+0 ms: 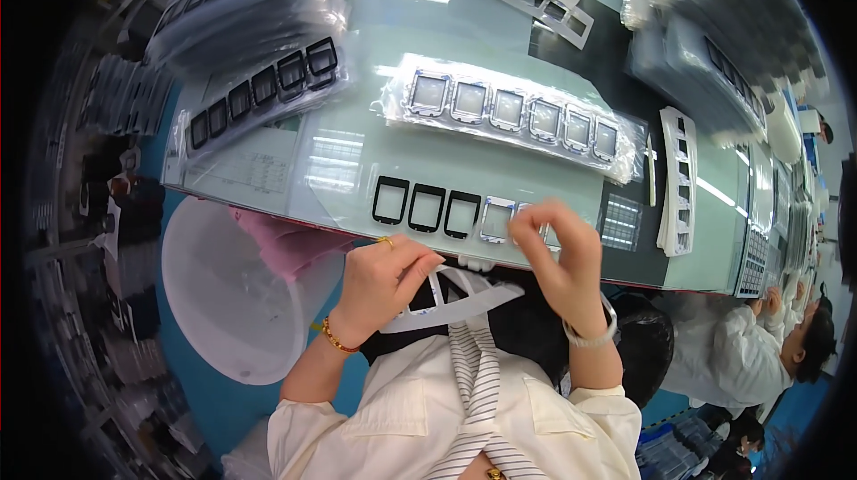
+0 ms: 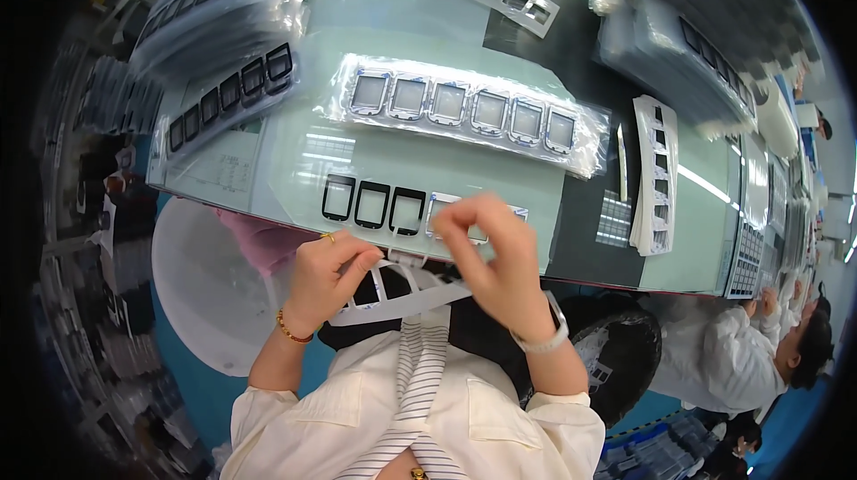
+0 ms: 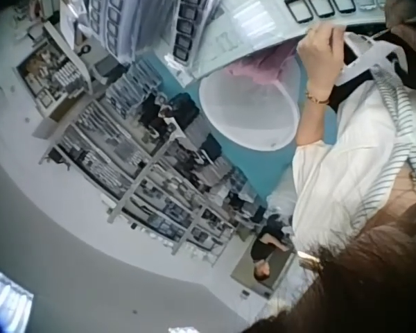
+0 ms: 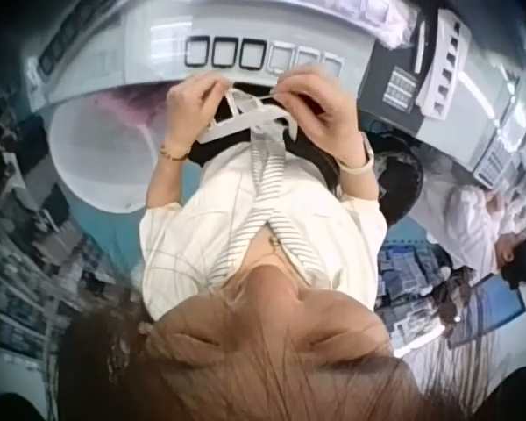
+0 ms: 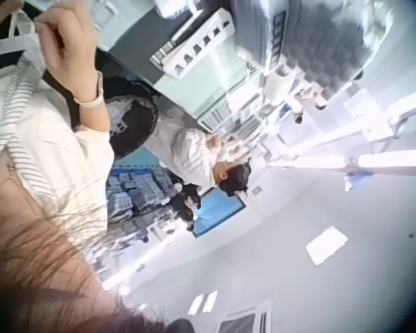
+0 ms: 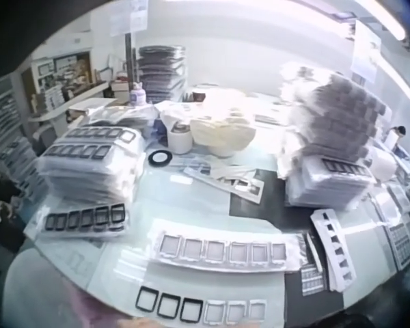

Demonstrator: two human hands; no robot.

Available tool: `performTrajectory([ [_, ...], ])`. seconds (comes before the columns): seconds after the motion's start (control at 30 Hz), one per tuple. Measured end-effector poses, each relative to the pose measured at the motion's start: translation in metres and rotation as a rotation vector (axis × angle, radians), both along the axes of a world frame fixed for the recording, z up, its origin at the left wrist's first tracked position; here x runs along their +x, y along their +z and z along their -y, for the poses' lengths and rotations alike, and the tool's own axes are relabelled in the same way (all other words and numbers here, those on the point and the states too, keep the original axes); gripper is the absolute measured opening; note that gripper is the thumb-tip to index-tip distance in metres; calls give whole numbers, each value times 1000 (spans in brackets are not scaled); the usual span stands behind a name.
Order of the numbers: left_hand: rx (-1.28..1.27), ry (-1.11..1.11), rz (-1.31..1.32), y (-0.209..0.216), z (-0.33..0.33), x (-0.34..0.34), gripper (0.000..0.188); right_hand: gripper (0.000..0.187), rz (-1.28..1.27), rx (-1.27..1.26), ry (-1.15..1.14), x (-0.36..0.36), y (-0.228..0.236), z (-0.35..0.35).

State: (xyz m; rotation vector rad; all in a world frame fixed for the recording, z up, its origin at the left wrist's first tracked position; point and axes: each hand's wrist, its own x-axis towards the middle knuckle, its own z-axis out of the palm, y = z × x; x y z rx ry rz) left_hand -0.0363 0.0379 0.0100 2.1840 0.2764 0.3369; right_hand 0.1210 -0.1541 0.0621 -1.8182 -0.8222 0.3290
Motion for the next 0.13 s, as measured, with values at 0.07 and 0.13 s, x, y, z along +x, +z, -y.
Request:
performTrajectory([
  [0.07, 73, -11, 45, -3, 0, 1, 9, 4, -10, -58, -45, 10, -22, -14],
  [0.13, 184, -52, 79, -4, -2, 2, 10, 8, -85, -48, -35, 12, -41, -20],
])
